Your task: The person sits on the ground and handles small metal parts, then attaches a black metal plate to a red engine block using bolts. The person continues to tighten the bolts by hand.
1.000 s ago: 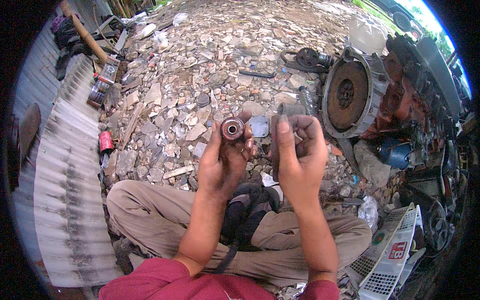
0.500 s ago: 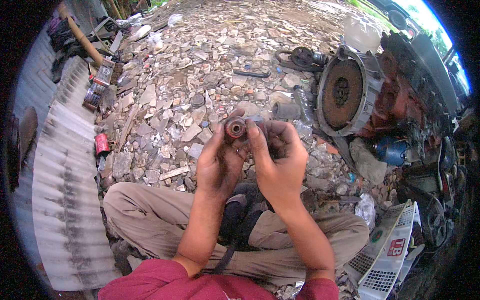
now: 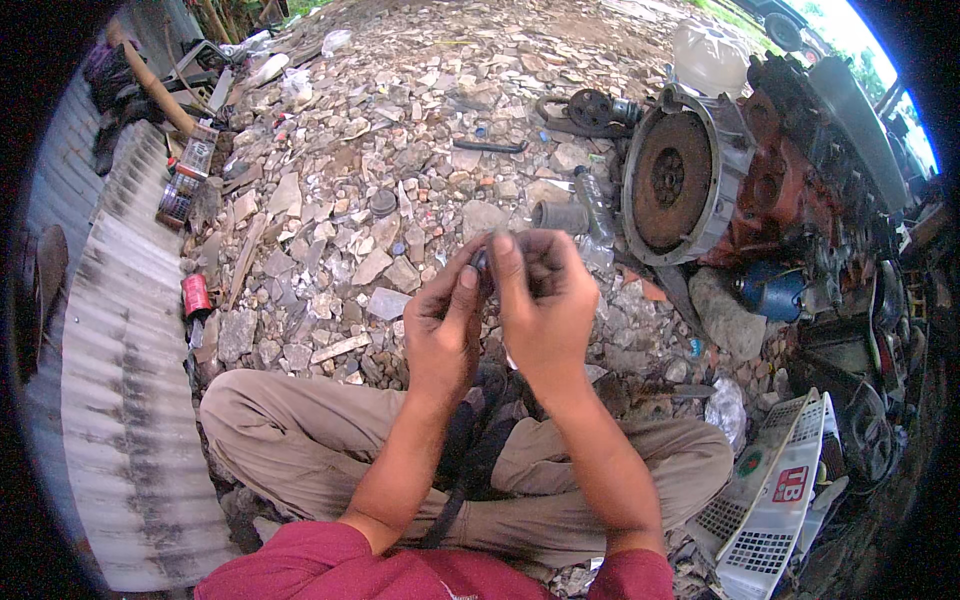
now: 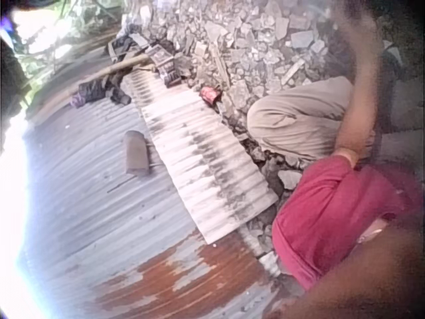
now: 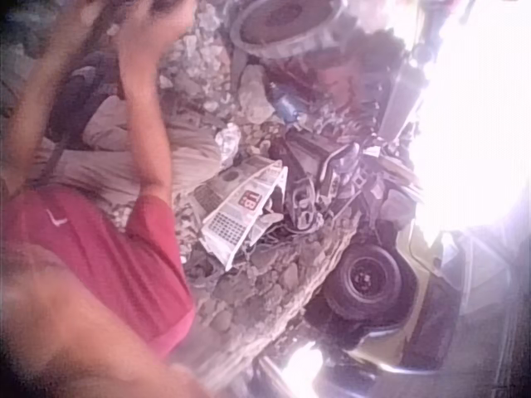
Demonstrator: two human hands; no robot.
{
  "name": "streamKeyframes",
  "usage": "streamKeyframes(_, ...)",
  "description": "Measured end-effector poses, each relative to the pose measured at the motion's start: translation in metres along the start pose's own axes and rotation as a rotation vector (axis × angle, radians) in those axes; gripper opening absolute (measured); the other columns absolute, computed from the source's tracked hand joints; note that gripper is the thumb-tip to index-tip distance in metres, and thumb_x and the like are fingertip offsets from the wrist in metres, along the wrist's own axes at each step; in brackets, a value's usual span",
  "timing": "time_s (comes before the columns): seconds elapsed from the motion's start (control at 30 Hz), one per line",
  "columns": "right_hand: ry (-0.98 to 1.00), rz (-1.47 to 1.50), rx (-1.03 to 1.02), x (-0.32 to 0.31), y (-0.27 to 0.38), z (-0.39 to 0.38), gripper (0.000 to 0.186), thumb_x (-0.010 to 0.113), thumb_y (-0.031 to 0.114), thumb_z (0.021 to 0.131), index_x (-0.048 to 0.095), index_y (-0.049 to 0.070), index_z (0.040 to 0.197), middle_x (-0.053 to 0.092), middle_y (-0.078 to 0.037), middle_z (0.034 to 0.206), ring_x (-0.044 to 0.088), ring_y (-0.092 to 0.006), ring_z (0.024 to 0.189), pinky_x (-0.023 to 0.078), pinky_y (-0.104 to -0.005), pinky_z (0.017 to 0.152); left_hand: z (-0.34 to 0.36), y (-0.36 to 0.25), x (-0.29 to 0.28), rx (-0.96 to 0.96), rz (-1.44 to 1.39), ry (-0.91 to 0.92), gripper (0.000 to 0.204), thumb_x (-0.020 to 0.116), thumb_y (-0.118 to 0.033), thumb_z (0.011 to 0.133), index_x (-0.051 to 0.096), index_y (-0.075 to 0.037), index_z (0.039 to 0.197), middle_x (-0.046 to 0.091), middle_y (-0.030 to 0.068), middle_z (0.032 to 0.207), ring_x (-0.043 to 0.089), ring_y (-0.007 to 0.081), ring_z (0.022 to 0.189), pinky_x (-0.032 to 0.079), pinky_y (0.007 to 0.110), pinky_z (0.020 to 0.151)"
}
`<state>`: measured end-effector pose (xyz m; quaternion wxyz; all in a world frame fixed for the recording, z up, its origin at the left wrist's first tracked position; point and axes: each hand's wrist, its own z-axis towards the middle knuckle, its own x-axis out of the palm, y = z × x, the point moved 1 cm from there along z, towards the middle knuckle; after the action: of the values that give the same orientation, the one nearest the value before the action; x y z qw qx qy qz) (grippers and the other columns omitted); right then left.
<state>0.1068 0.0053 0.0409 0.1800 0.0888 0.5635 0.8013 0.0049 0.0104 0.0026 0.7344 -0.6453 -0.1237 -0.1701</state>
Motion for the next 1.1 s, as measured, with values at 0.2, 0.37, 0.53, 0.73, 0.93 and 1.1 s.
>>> streamKeyframes(0.2,-0.002,0.064,-0.025,0.007,-0.011,-0.009,0.022,0.068,0.016,0.096,0.06,-0.003,0.089,0.064,-0.003,0.075,0.055,-0.0038,0.068,0.045,-0.0216,0.057,-0.002,0.002,0.004,-0.011,-0.126,-0.038,0.037,0.055,-0.021,0.103,0.061,0.004,0.128,0.066,0.0117,0.123,0.059,0.0148,0.112,0.043,0.029,0.1)
streamKeyframes(0.37,-0.107,0.097,0.06,-0.012,-0.007,0.018,0.021,0.067,0.016,0.097,0.06,0.0,0.087,0.063,-0.002,0.077,0.055,-0.0034,0.068,0.044,-0.0211,0.058,-0.008,-0.004,0.014,-0.061,-0.229,0.056,0.041,0.055,-0.025,0.103,0.058,0.006,0.13,0.065,0.0132,0.125,0.059,0.0141,0.114,0.044,0.03,0.1)
streamKeyframes(0.53,-0.095,0.176,0.118,-0.021,-0.001,0.018,0.019,0.067,0.017,0.097,0.06,-0.001,0.093,0.065,-0.002,0.082,0.055,-0.0034,0.069,0.044,-0.0201,0.06,-0.001,-0.003,0.014,-0.189,-0.547,0.041,0.047,0.05,-0.021,0.104,0.043,0.006,0.141,0.06,0.0179,0.13,0.059,0.0221,0.119,0.046,0.036,0.103)
streamKeyframes(0.73,-0.038,0.175,0.103,-0.012,0.006,0.012,0.018,0.068,0.015,0.096,0.059,-0.001,0.096,0.067,-0.003,0.087,0.059,-0.0043,0.075,0.046,-0.0201,0.063,0.006,-0.004,0.007,-0.23,-0.708,0.04,0.048,0.049,-0.015,0.103,0.037,0.008,0.144,0.056,0.0215,0.135,0.056,0.0271,0.126,0.044,0.04,0.11)
streamKeyframes(0.93,0.026,-0.138,-0.105,0.0,-0.014,0.004,0.026,0.076,0.016,0.089,0.059,-0.003,0.083,0.066,-0.012,0.067,0.063,-0.0116,0.06,0.049,-0.0288,0.054,0.006,-0.001,0.004,-0.179,-0.547,-0.027,0.046,0.054,-0.01,0.101,0.043,0.009,0.141,0.058,0.0191,0.134,0.059,0.0244,0.122,0.047,0.035,0.107)
streamKeyframes(1.1,-0.045,-0.214,-0.16,-0.003,-0.017,0.005,0.024,0.077,0.015,0.087,0.06,-0.002,0.081,0.066,-0.014,0.067,0.066,-0.0192,0.058,0.049,-0.0323,0.054,-0.002,0.007,0.011,-0.166,-0.429,-0.045,0.041,0.057,-0.01,0.1,0.05,0.008,0.137,0.064,0.0155,0.125,0.063,0.0189,0.11,0.05,0.03,0.096)
